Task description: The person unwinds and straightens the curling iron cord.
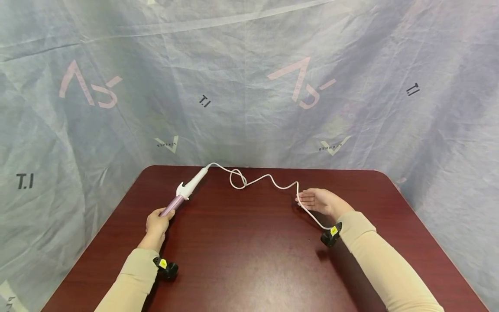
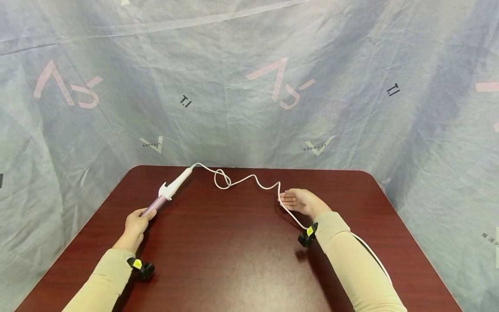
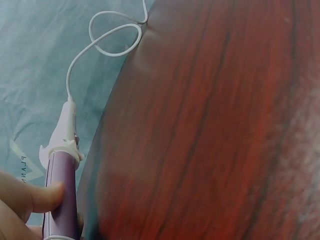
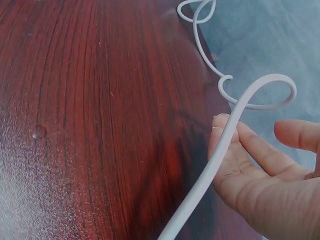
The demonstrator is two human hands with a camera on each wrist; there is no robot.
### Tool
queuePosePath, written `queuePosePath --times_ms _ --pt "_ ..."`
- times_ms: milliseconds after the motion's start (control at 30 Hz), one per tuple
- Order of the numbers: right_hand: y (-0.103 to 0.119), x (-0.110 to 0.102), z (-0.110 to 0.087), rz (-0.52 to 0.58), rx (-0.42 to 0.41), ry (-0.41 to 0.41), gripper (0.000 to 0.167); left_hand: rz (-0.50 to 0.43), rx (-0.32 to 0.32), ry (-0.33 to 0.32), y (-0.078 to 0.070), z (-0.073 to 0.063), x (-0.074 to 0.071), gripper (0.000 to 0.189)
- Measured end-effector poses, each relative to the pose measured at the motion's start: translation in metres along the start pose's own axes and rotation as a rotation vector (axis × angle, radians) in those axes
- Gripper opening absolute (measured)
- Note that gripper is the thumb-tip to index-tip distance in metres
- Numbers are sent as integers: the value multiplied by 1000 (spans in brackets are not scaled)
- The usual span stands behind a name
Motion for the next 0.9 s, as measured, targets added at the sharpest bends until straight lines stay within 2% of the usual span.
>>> queuePosePath --times_ms 267,433,900 --pt "-4 -1 1 28 3 8 51 117 3 -60 -2 0 -4 41" --pt "-6 0 1 40 5 17 50 123 2 -87 -2 1 -5 40" --pt "-6 -5 -3 81 9 -19 52 207 35 -63 -2 9 4 39"
Point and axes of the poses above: each hand's wrist, its own z-axis towards the middle knuckle, its own x-axis out of the palm, y = z × x, the point moved 9 cm from there along z, towards the middle knuckle, and after that the axes turned 8 degrees about -y, right-handed, at the moved point
